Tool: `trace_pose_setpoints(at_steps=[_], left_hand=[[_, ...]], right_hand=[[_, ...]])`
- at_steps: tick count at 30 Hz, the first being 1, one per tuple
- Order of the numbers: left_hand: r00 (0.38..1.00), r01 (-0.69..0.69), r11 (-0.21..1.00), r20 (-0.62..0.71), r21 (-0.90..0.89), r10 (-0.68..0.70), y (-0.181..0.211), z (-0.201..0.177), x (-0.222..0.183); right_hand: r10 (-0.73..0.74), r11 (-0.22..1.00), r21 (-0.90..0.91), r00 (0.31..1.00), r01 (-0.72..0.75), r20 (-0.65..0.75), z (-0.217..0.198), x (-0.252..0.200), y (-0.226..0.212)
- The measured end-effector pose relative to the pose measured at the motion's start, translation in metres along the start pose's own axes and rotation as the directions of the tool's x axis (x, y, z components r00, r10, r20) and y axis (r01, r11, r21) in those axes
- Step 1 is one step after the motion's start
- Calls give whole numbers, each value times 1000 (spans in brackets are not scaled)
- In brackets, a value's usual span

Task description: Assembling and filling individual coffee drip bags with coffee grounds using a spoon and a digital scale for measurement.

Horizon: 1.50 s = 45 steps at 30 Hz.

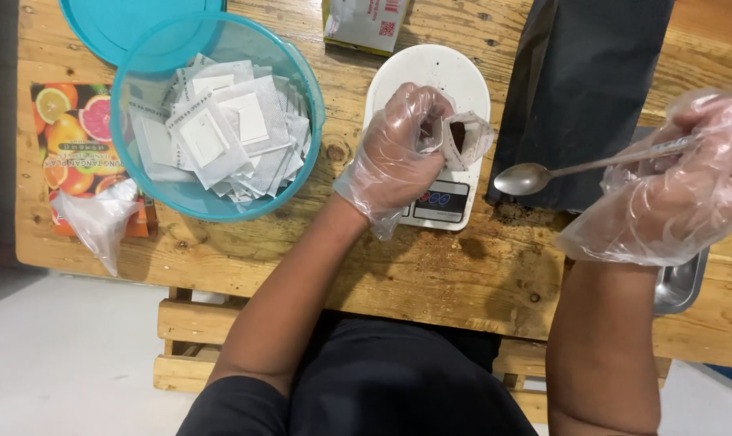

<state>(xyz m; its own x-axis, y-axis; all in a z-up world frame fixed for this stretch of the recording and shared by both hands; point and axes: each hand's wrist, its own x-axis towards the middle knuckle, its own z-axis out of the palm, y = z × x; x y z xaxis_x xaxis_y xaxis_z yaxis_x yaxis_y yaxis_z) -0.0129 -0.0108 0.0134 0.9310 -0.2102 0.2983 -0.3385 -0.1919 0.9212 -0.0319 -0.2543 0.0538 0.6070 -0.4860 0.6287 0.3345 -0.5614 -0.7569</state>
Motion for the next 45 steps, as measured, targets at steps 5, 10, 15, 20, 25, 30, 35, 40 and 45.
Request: trace_pose_setpoints(at_steps=[5,10,15,20,25,30,35,40,45], left_hand=[[998,17,997,55,78,-21,4,2,-6],[995,-95,995,20,-32,96,2,11,-9],[996,-56,998,75,9,55,4,18,-12],[993,-17,998,114,-64,24,5,21,-15],[993,-61,998,98,-33,64,3,20,-15],[987,-147,989,67,35,145,1,25,-16],[989,-62,995,132,-77,72,-1,31,-21],[983,-49,996,176,-73,61,1,40,-27],[959,266,935,162,-235,-232,21,54,-31]], right_hand=[[11,998,-58,996,-6,92,-33,-12,15],[331,939,-95,943,-332,-23,-59,-27,3],[314,945,-108,949,-310,28,-80,-35,16],[257,939,-258,963,-229,84,-83,-47,23],[437,891,-157,899,-427,35,-82,-59,0],[623,781,103,779,-616,-70,-69,-57,-12],[816,576,257,562,-776,-131,-55,-65,-28],[883,364,464,458,-808,106,-59,-94,-24],[745,645,251,667,-722,4,-39,-129,-19]])
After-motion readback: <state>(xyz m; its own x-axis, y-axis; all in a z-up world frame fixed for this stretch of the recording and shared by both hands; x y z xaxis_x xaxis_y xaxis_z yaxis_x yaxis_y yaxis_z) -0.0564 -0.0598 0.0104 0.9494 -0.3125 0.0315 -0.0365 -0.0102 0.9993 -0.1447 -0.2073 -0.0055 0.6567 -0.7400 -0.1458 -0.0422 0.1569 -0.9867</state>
